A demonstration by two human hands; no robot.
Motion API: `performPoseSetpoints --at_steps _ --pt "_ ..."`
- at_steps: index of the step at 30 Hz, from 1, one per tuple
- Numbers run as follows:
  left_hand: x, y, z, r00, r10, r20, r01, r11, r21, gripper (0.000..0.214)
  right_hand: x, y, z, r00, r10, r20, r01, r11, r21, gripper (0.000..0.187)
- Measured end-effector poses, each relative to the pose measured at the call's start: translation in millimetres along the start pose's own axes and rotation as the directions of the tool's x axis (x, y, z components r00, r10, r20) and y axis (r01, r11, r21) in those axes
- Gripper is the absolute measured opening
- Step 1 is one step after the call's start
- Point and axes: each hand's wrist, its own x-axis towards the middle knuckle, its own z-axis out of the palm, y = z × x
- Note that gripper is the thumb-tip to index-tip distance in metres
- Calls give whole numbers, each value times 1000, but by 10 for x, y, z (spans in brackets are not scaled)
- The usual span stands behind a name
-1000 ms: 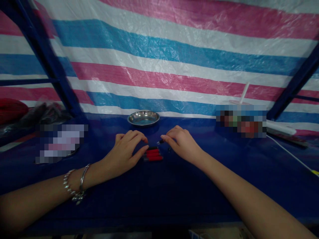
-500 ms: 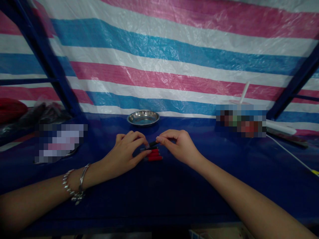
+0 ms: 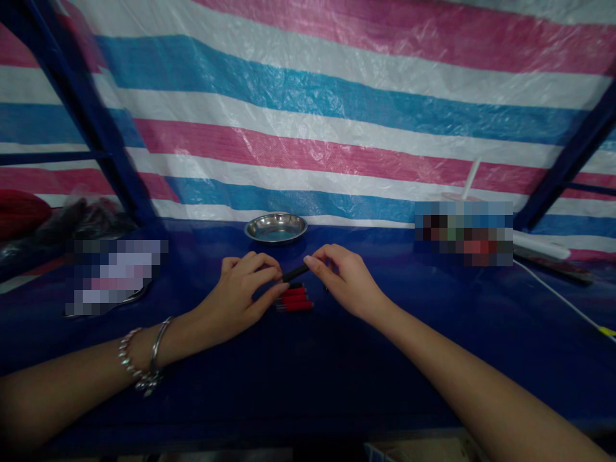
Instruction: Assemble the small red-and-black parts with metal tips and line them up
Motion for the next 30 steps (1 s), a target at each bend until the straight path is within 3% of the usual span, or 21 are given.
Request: performPoseSetpoints --at_steps 3,9,30 --pt "-7 -1 0 1000 6 -1 -6 1000 -5 18 7 17 -6 998 -16 66 20 997 -72 37" --pt "-19 2 1 1000 10 -5 -10 1000 -7 18 13 -11 -20 996 -33 84 39 997 -73 41" --pt "-12 40 -37 999 22 24 -22 1000 -12 21 23 -56 -56 983 -151 107 154 988 -24 28"
